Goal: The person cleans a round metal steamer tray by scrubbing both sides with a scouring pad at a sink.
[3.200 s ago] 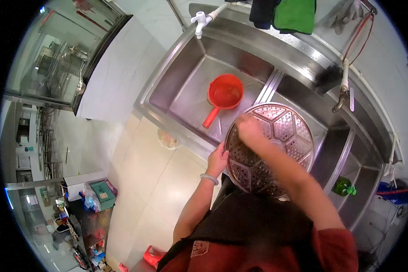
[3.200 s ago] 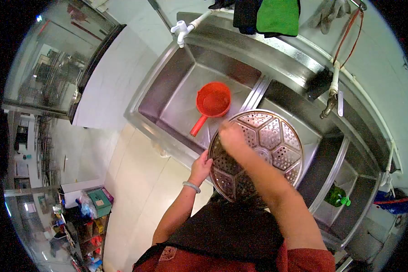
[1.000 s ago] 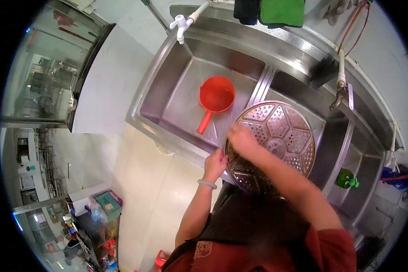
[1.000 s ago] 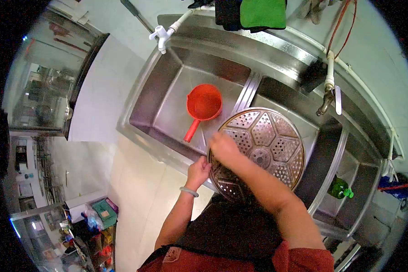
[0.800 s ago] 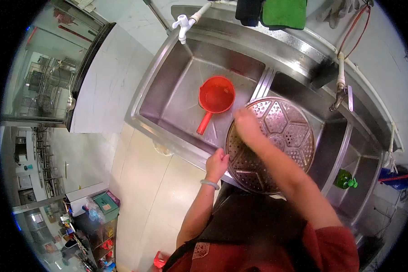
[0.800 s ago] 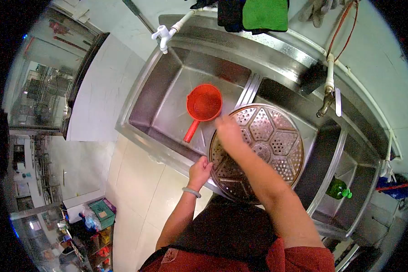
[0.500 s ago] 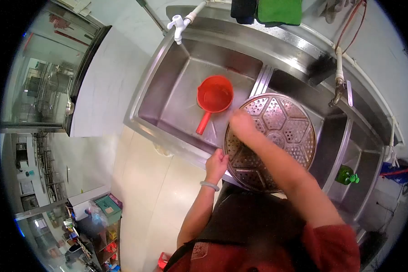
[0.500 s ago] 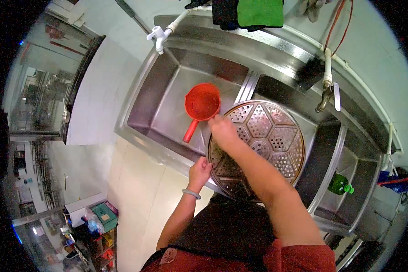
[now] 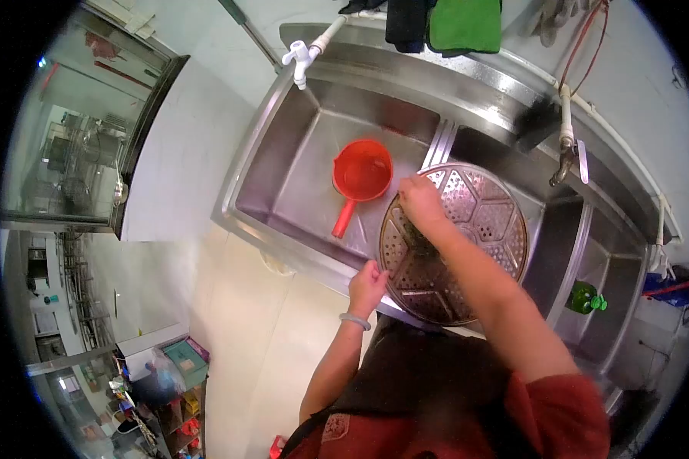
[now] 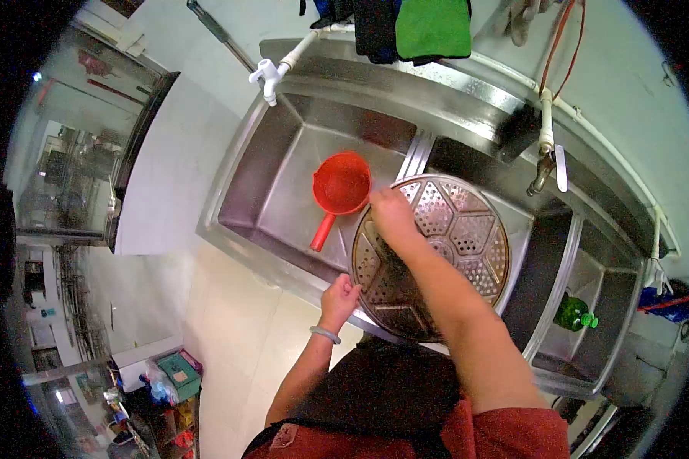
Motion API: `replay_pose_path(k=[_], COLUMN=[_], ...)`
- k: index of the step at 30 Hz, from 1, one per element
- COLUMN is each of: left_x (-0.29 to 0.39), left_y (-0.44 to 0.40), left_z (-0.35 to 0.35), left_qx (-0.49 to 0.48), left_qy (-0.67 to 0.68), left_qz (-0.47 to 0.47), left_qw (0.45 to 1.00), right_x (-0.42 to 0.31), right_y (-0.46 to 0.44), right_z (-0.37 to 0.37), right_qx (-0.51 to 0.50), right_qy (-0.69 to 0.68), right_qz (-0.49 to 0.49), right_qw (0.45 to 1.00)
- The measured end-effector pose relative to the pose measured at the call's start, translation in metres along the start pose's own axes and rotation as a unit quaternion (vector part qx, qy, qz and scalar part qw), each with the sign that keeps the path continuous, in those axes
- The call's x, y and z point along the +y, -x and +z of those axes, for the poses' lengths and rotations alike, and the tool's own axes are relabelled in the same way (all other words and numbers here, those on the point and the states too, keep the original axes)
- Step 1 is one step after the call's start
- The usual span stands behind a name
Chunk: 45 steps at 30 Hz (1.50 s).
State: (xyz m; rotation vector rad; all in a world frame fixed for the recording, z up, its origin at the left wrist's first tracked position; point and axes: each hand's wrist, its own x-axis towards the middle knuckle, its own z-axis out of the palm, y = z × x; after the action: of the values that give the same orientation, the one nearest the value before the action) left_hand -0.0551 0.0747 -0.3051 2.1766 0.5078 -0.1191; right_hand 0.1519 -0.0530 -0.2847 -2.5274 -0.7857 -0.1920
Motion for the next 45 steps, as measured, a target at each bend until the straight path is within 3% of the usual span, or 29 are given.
replay_pose_path(k=[3, 4, 7, 8, 10, 11, 13, 14, 15, 17, 18, 19, 21, 22, 23, 25, 27, 28, 29, 30, 31, 34, 36, 37, 40, 41, 42, 45], left_x=[0.017, 0.007, 0.011, 0.009, 0.018, 0.032, 0.031, 0.036, -0.011, 0.005, 0.016, 0.004, -0.019, -0.023, -0.027, 0.025, 0.057, 0.058, 0.057, 0.060, 0.082, 0.140, 0.182, 0.201, 0.255, 0.251, 0.260, 0.280], left_y=[-0.002, -0.003, -0.004, -0.005, -0.006, -0.003, -0.004, -0.002, -0.008, -0.004, -0.002, -0.003, -0.007, -0.008, -0.008, 0.006, 0.013, 0.015, 0.016, 0.015, 0.017, 0.019, 0.027, 0.032, 0.065, 0.064, 0.074, 0.091], left_z=[-0.009, -0.003, -0.004, -0.003, -0.006, -0.013, -0.013, -0.015, 0.002, -0.021, -0.030, -0.033, -0.035, -0.037, -0.038, -0.050, -0.047, -0.043, -0.039, -0.031, -0.024, 0.003, 0.039, 0.059, 0.113, 0.135, 0.151, 0.169], left_qx=[-0.032, -0.021, -0.006, -0.010, 0.011, -0.033, -0.016, -0.022, 0.023, 0.022, 0.042, 0.028, 0.010, 0.015, 0.022, 0.007, 0.082, 0.076, 0.132, 0.185, 0.173, -0.002, -0.168, -0.267, -0.514, -0.547, -0.541, -0.526], left_qy=[0.024, 0.008, -0.024, -0.024, -0.018, 0.026, 0.027, 0.083, 0.023, -0.021, -0.140, -0.089, -0.040, -0.055, -0.071, -0.122, -0.227, -0.231, -0.259, -0.279, -0.275, -0.151, -0.072, -0.006, 0.248, 0.243, 0.278, 0.332], left_qz=[-0.055, -0.035, -0.033, -0.026, -0.021, -0.093, -0.078, -0.137, -0.048, -0.075, -0.043, -0.063, -0.077, -0.051, -0.025, -0.050, -0.062, -0.053, 0.040, 0.136, 0.151, 0.276, 0.279, 0.247, 0.079, 0.098, 0.065, 0.013], left_qw=[0.998, 0.999, 0.999, 0.999, 1.000, 0.995, 0.996, 0.987, 0.998, 0.997, 0.988, 0.994, 0.996, 0.997, 0.997, 0.991, 0.969, 0.969, 0.956, 0.932, 0.934, 0.949, 0.943, 0.931, 0.817, 0.795, 0.791, 0.783], right_x=[0.012, 0.008, -0.020, -0.021, -0.021, -0.015, 0.009, 0.022, 0.033, 0.054, 0.067, 0.071, 0.100, 0.101, 0.106, 0.103, 0.114, 0.116, 0.116, 0.121, 0.114, 0.105, 0.090, 0.093, 0.069, 0.066, 0.061, 0.064], right_y=[0.010, 0.026, 0.087, 0.107, 0.134, 0.142, 0.150, 0.154, 0.158, 0.165, 0.172, 0.177, 0.202, 0.212, 0.223, 0.239, 0.262, 0.271, 0.282, 0.293, 0.295, 0.306, 0.298, 0.303, 0.290, 0.292, 0.294, 0.313], right_z=[-0.024, -0.030, -0.053, -0.057, -0.070, -0.075, -0.081, -0.085, -0.095, -0.118, -0.124, -0.135, -0.148, -0.161, -0.170, -0.195, -0.199, -0.203, -0.208, -0.206, -0.214, -0.219, -0.224, -0.211, -0.222, -0.217, -0.227, -0.252], right_qx=[0.020, 0.019, -0.050, -0.116, -0.148, -0.150, -0.097, -0.046, -0.037, 0.050, 0.101, 0.187, 0.238, 0.274, 0.292, 0.322, 0.318, 0.326, 0.338, 0.329, 0.331, 0.320, 0.337, 0.331, 0.330, 0.327, 0.297, 0.247], right_qy=[-0.064, -0.102, -0.038, -0.079, -0.101, -0.107, -0.138, -0.173, -0.165, -0.342, -0.434, -0.555, -0.715, -0.744, -0.724, -0.726, -0.749, -0.737, -0.722, -0.688, -0.657, -0.625, -0.609, -0.577, -0.491, -0.446, -0.327, -0.311], right_qz=[-0.006, -0.019, -0.101, -0.123, -0.145, -0.146, -0.077, -0.015, -0.009, 0.249, 0.330, 0.373, 0.395, 0.392, 0.418, 0.429, 0.405, 0.412, 0.421, 0.441, 0.467, 0.476, 0.458, 0.442, 0.390, 0.381, 0.376, 0.370], right_qw=[0.998, 0.994, 0.993, 0.982, 0.973, 0.972, 0.983, 0.984, 0.986, 0.905, 0.832, 0.720, 0.525, 0.467, 0.465, 0.432, 0.418, 0.426, 0.433, 0.475, 0.491, 0.530, 0.553, 0.602, 0.706, 0.741, 0.814, 0.840])
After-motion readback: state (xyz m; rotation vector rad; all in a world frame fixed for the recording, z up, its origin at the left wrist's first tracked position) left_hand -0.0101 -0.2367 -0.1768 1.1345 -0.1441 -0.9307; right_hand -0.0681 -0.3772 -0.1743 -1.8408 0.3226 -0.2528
